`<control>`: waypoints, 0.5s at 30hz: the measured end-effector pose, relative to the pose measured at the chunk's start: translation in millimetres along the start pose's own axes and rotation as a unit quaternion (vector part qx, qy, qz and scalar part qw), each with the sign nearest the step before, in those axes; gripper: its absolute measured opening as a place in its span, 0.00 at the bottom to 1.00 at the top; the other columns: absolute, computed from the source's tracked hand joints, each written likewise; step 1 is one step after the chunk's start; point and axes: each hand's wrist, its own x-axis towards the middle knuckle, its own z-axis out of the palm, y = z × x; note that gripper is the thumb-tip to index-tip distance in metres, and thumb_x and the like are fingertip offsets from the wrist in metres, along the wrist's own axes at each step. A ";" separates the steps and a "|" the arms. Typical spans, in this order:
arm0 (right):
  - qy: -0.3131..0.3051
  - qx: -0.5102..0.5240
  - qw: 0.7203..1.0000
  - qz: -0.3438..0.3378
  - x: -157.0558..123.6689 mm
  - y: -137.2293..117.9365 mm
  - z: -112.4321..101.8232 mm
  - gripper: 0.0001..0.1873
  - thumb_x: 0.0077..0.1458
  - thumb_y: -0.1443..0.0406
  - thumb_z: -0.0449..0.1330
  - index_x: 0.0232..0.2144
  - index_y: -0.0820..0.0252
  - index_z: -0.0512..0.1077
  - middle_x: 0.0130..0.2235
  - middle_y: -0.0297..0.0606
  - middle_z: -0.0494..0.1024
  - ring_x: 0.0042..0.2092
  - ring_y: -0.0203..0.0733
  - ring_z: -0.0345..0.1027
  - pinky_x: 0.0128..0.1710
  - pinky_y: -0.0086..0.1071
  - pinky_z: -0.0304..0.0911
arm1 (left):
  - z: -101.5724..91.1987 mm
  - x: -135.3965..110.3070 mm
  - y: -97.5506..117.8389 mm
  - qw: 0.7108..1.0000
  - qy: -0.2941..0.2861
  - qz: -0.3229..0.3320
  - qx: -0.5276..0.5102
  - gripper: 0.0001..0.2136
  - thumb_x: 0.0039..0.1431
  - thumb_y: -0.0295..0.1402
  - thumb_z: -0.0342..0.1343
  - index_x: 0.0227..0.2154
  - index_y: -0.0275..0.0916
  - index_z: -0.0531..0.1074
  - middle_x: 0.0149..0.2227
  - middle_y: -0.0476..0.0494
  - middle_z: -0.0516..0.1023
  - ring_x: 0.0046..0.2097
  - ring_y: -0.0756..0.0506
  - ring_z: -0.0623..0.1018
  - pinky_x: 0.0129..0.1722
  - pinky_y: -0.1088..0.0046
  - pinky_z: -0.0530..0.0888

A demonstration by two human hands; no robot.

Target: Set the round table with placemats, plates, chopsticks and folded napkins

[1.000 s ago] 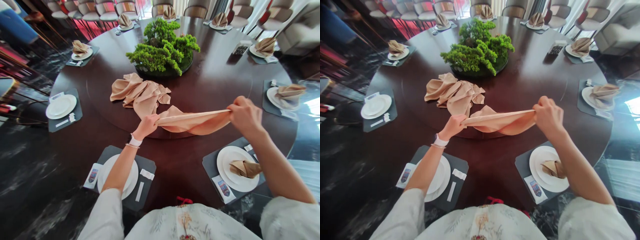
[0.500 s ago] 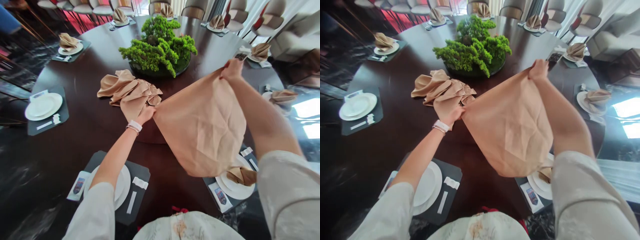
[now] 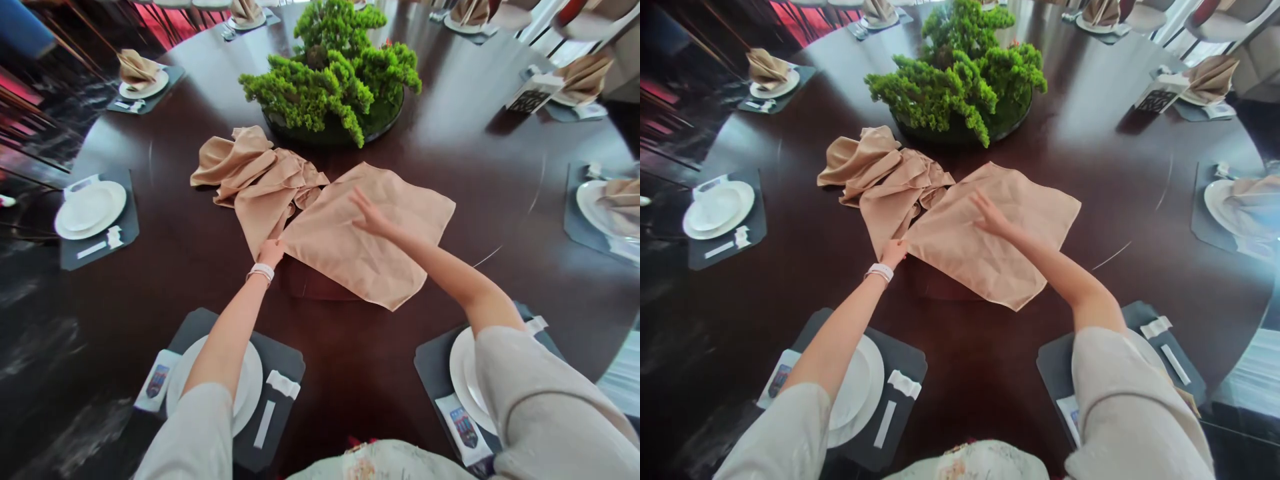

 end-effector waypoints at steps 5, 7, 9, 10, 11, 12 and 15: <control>-0.223 -0.077 0.966 -0.103 -162.7 -4.4 43.3 0.61 0.43 0.56 0.74 0.72 0.53 0.48 0.74 0.50 0.37 0.74 0.66 0.30 0.68 0.68 0.29 | 15.3 -33.9 1.2 0.982 0.130 0.109 0.078 0.22 0.63 0.32 0.51 0.59 0.31 0.66 0.58 0.24 0.71 0.63 0.32 0.69 0.62 0.50 0.65; -0.213 -0.114 0.967 -0.083 -211.2 6.4 46.7 0.55 0.45 0.63 0.72 0.71 0.50 0.52 0.74 0.47 0.39 0.74 0.65 0.31 0.69 0.67 0.28 | 38.5 -64.9 7.6 0.952 0.042 0.284 0.104 0.27 0.62 0.37 0.55 0.63 0.34 0.64 0.64 0.26 0.65 0.68 0.31 0.62 0.67 0.49 0.60; -0.174 -0.136 0.975 -0.035 -244.6 17.1 48.4 0.43 0.52 0.69 0.64 0.69 0.50 0.58 0.73 0.44 0.47 0.74 0.59 0.38 0.71 0.62 0.33 | 64.8 -96.8 10.7 0.900 -0.062 0.410 0.134 0.34 0.57 0.43 0.61 0.65 0.36 0.63 0.69 0.29 0.58 0.71 0.30 0.56 0.69 0.48 0.55; -0.150 -0.138 0.979 -0.004 -256.6 20.3 49.6 0.37 0.56 0.71 0.59 0.67 0.52 0.61 0.72 0.44 0.53 0.73 0.56 0.43 0.72 0.58 0.37 | 77.1 -110.8 9.8 0.882 -0.088 0.439 0.150 0.37 0.56 0.43 0.63 0.66 0.37 0.62 0.70 0.29 0.55 0.72 0.30 0.53 0.69 0.47 0.53; -0.126 -0.133 0.983 0.026 -265.9 21.3 51.0 0.33 0.58 0.72 0.55 0.65 0.54 0.64 0.70 0.43 0.58 0.72 0.53 0.47 0.73 0.55 0.40 | 87.8 -122.8 7.2 0.874 -0.096 0.448 0.162 0.37 0.55 0.41 0.64 0.67 0.38 0.61 0.71 0.29 0.54 0.73 0.30 0.52 0.70 0.45 0.52; -0.103 -0.122 0.986 0.054 -272.9 20.0 52.1 0.30 0.59 0.73 0.51 0.63 0.55 0.67 0.68 0.42 0.62 0.71 0.51 0.50 0.73 0.53 0.43 | 96.5 -132.7 2.9 0.875 -0.092 0.445 0.168 0.35 0.57 0.38 0.62 0.67 0.39 0.62 0.71 0.30 0.55 0.73 0.31 0.52 0.70 0.45 0.52; -0.079 -0.041 0.990 0.113 -279.0 6.0 47.3 0.28 0.57 0.73 0.49 0.55 0.54 0.76 0.61 0.39 0.73 0.67 0.49 0.61 0.69 0.50 0.56 | 107.4 -148.6 -14.7 0.885 -0.087 0.435 0.139 0.23 0.63 0.29 0.51 0.61 0.45 0.70 0.66 0.35 0.67 0.69 0.36 0.64 0.68 0.51 0.61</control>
